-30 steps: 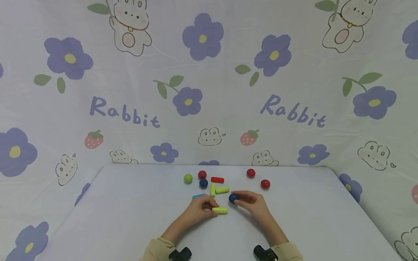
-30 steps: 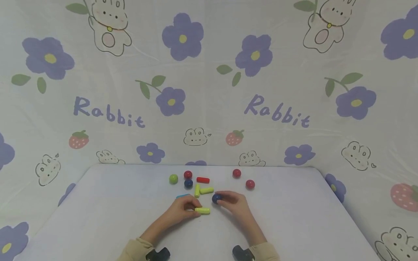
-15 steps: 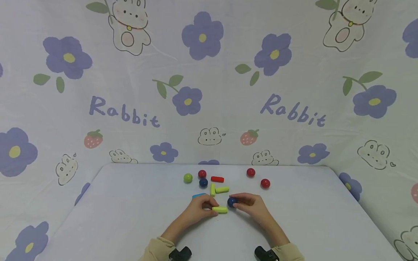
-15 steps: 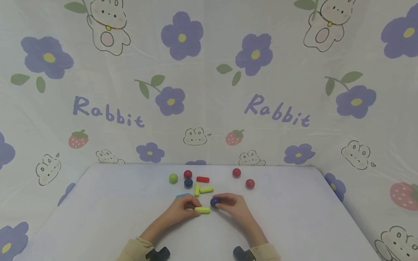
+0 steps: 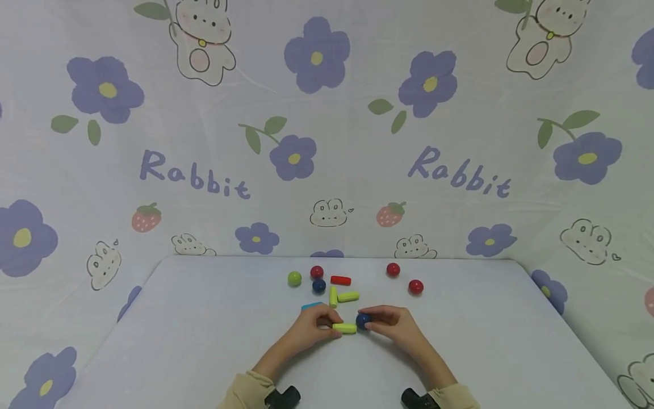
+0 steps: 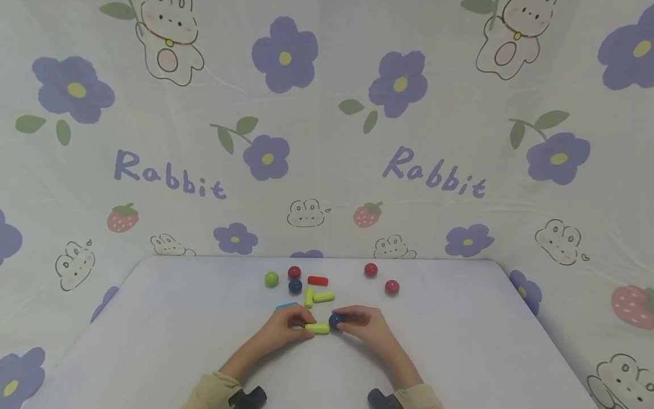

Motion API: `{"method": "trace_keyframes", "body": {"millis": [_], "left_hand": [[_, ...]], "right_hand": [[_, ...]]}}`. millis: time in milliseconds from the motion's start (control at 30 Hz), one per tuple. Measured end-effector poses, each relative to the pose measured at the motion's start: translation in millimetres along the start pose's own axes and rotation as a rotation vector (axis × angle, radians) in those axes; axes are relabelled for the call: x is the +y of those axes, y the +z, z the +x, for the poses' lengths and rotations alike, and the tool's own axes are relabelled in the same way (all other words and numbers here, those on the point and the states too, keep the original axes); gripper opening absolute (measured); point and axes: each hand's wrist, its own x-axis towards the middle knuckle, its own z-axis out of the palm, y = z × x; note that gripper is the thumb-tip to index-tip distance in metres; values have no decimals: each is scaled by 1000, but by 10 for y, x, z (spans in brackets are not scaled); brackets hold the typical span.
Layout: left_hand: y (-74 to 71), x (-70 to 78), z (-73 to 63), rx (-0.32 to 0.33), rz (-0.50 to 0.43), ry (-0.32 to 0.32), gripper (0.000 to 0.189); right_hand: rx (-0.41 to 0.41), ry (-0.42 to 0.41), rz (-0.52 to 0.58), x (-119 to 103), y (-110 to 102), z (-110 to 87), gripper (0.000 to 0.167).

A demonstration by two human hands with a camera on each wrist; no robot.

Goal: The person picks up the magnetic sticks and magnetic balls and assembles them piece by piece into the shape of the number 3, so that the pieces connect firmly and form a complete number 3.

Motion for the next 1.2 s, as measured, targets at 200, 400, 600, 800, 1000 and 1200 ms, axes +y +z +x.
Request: {"method": "trace_keyframes", "body": {"millis": [200,400,600,800,1000,1200], "left_hand": [[4,17,4,6,-4,1,20],[5,10,10,7,9,-11,20],[5,23,-5,5,-5,-6,21],[6,7,-4,6,-21,-12,21],[-3,18,-13,4,-13,22,21],[0,24,-7,11,-22,-21,21]], "right_hand": [[-15,-5,14,-21,-8,-15,40],[-31,-9,43,-18,-19,-19,41],[-47,-1,50,-5,-27,-23,40],[-65,6,58,1,-34,-19,39],[-87,-1,61,14,-41,-11,40],[-93,-4,59,6,-39,-10,39]]}}
